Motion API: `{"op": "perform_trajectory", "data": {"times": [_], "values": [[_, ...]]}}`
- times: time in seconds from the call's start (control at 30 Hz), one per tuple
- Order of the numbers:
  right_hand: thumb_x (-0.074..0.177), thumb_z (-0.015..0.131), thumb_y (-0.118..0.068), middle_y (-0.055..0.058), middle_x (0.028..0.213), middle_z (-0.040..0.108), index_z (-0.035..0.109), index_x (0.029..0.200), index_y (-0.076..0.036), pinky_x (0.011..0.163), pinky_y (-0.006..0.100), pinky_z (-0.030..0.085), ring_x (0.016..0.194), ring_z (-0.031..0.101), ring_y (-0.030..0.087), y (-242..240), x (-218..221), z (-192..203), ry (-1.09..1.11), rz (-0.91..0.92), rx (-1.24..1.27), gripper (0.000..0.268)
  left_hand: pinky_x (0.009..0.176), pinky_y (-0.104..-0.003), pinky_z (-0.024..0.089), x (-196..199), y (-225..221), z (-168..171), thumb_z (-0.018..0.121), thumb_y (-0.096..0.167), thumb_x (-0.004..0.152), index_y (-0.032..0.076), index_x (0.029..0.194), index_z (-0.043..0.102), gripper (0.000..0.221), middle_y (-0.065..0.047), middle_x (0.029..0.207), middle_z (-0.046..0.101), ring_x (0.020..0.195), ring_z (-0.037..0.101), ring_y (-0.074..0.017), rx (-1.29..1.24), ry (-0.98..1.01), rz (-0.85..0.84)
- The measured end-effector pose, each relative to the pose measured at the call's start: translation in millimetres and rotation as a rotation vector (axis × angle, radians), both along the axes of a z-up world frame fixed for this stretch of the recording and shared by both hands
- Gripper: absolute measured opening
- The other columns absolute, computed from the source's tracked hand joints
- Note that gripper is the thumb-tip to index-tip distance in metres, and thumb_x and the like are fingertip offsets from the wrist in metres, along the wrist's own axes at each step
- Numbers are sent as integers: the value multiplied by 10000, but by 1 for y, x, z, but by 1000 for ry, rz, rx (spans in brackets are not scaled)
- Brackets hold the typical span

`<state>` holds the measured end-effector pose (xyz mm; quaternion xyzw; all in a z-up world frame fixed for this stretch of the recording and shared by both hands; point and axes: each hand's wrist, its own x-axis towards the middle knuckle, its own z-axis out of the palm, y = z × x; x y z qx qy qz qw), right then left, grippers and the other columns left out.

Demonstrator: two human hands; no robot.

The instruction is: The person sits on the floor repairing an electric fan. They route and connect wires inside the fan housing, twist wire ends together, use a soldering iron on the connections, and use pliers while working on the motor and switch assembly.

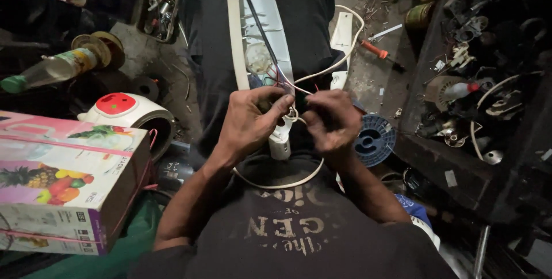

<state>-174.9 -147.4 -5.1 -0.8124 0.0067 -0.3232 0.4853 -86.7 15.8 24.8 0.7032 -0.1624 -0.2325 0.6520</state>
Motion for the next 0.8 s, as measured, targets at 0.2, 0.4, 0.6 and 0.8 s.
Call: {"op": "perform_trajectory", "data": {"times": [0.2,0.4,0.6,0.8], "values": [[830,846,37,155,894,674,760,1054,35,697,356,535,764,652,225,-3,21,11,92,29,181,240,586,-324,561,-2,-2,2,719,140,955,35,947,778,120,-111,580,704,571,738,-239,17,-16,-2],[804,855,73,155,831,691,793,899,3,676,383,546,688,643,281,-8,25,13,-41,99,-6,132,597,-334,564,-4,1,-1,734,152,940,54,948,778,107,-123,620,717,628,754,-256,35,-67,16],[845,880,-33,153,930,749,796,892,-53,766,407,565,795,642,303,-19,35,20,-102,228,-128,98,568,-390,576,-12,8,-9,746,97,938,-11,970,766,114,-189,705,734,645,736,-376,47,-197,20],[987,737,-163,147,1153,766,667,973,-87,1012,402,437,1133,671,328,-21,72,32,-48,493,32,105,634,-429,580,-18,42,-21,792,189,942,42,1099,676,244,-168,823,680,777,726,-381,275,-296,201]]}}
